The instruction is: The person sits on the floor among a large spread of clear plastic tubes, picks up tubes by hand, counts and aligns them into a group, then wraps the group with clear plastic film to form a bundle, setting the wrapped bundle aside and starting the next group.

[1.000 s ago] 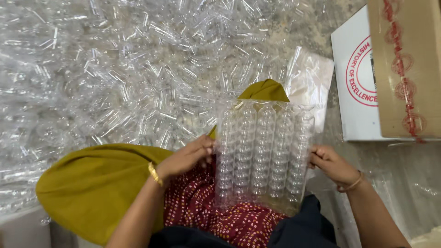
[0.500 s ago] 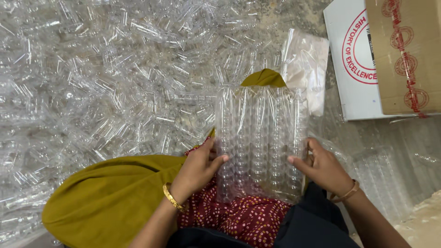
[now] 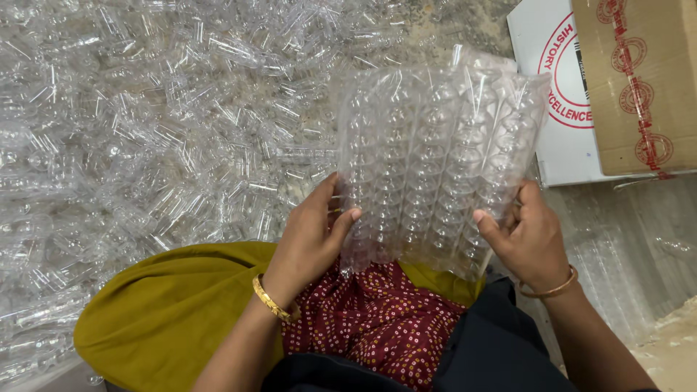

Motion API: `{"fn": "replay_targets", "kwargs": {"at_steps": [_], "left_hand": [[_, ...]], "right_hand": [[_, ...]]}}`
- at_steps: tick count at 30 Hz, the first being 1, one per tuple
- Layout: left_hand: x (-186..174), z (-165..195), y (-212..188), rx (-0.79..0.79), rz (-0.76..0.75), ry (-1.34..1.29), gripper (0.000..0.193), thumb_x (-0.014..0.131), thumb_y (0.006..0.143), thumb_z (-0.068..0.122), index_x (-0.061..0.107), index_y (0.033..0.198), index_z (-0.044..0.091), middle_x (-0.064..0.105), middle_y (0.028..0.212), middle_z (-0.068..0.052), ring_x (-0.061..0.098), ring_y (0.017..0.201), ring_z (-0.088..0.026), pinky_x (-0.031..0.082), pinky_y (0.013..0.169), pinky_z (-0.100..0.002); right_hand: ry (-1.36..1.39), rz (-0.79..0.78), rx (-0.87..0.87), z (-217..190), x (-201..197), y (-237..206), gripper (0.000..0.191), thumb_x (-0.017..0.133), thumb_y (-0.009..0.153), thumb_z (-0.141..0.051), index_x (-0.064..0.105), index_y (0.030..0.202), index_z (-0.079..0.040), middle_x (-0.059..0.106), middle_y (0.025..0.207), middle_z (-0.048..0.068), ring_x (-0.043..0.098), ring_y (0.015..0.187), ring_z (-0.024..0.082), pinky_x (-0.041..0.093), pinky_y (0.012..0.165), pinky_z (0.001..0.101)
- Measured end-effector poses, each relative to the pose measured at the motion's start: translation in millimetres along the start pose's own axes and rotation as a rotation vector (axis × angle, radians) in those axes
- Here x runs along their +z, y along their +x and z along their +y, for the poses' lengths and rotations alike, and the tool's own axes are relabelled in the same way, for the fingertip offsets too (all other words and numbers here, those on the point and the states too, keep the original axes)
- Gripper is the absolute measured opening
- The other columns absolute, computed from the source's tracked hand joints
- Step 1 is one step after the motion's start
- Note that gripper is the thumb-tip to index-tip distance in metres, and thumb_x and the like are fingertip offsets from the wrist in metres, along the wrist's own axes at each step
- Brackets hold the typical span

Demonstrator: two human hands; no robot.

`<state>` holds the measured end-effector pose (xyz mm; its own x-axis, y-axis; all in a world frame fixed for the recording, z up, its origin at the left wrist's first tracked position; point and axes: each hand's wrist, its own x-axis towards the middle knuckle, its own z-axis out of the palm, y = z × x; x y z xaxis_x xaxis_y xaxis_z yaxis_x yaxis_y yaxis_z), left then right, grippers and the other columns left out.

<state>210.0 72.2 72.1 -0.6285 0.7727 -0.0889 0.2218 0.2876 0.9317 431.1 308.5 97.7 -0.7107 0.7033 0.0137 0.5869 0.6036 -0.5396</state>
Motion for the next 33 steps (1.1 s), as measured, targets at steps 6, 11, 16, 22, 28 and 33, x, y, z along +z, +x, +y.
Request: {"fn": "replay_targets", "kwargs": {"at_steps": [6,11,16,22,28,33], "left_hand": [[-2.2,9.5,5.4,0.085,0.038,0.043,0.061,0.068,0.095,0.024,0.046,0.144,-0.006,0.068,0.122,-0.024,0.073,0.104,-0.034,0.057,0.087,-0.041],[-0.3,22.0,9.1,0.188,0.087,0.089,0.059,0.068,0.096,0.02,0.046,0.144,-0.004,0.065,0.126,-0.024,0.07,0.105,-0.036,0.056,0.088,-0.043],[40.4,78.5,33.5,0.554,0.102,0.194,0.057,0.064,0.098,0.008,0.043,0.151,0.0,0.062,0.131,-0.022,0.062,0.116,-0.04,0.052,0.097,-0.046],[129.2,164.0,18.6,1.172,-0.225,0.233,0.06,0.06,0.092,0.01,0.046,0.151,0.016,0.057,0.146,-0.011,0.06,0.13,-0.028,0.038,0.117,-0.06],[77.4,112.3,60.1,1.13,-0.332,0.493,0.065,0.062,0.087,0.001,0.052,0.149,0.019,0.055,0.147,-0.01,0.057,0.13,-0.032,0.042,0.114,-0.053],[-29.1,22.1,96.5,0.634,-0.3,0.575,0.051,0.069,0.091,0.009,0.06,0.141,0.012,0.061,0.141,-0.016,0.065,0.117,-0.036,0.055,0.096,-0.045]], "right_hand": [[0.03,0.035,-0.011,-2.6,-0.3,1.9,0.051,0.08,0.084,-0.027,0.055,0.118,0.001,0.054,0.06,0.003,0.05,0.051,0.015,0.043,0.051,0.0324],[-0.001,0.107,-0.003,0.4,1.5,2.2,0.048,0.081,0.086,-0.025,0.055,0.119,0.0,0.052,0.066,0.009,0.049,0.056,0.017,0.043,0.055,0.0333],[-0.057,0.604,-0.369,59.3,12.4,2.9,0.053,0.06,0.108,-0.027,0.038,0.143,0.006,0.06,0.125,0.022,0.063,0.111,0.031,0.052,0.099,0.0456],[1.519,0.793,0.256,206.1,20.2,-39.2,0.052,0.043,0.104,-0.044,0.045,0.138,-0.005,0.062,0.118,0.015,0.065,0.101,0.025,0.057,0.089,0.0417],[1.185,1.413,0.561,263.5,31.1,-112.5,0.046,0.057,0.103,-0.049,0.051,0.12,-0.007,0.06,0.095,0.014,0.053,0.063,0.022,0.046,0.049,0.0333],[1.404,1.406,1.318,260.1,54.8,-122.0,0.06,0.054,0.092,-0.062,0.048,0.131,-0.016,0.06,0.101,0.013,0.06,0.062,0.026,0.053,0.05,0.0342]]}}
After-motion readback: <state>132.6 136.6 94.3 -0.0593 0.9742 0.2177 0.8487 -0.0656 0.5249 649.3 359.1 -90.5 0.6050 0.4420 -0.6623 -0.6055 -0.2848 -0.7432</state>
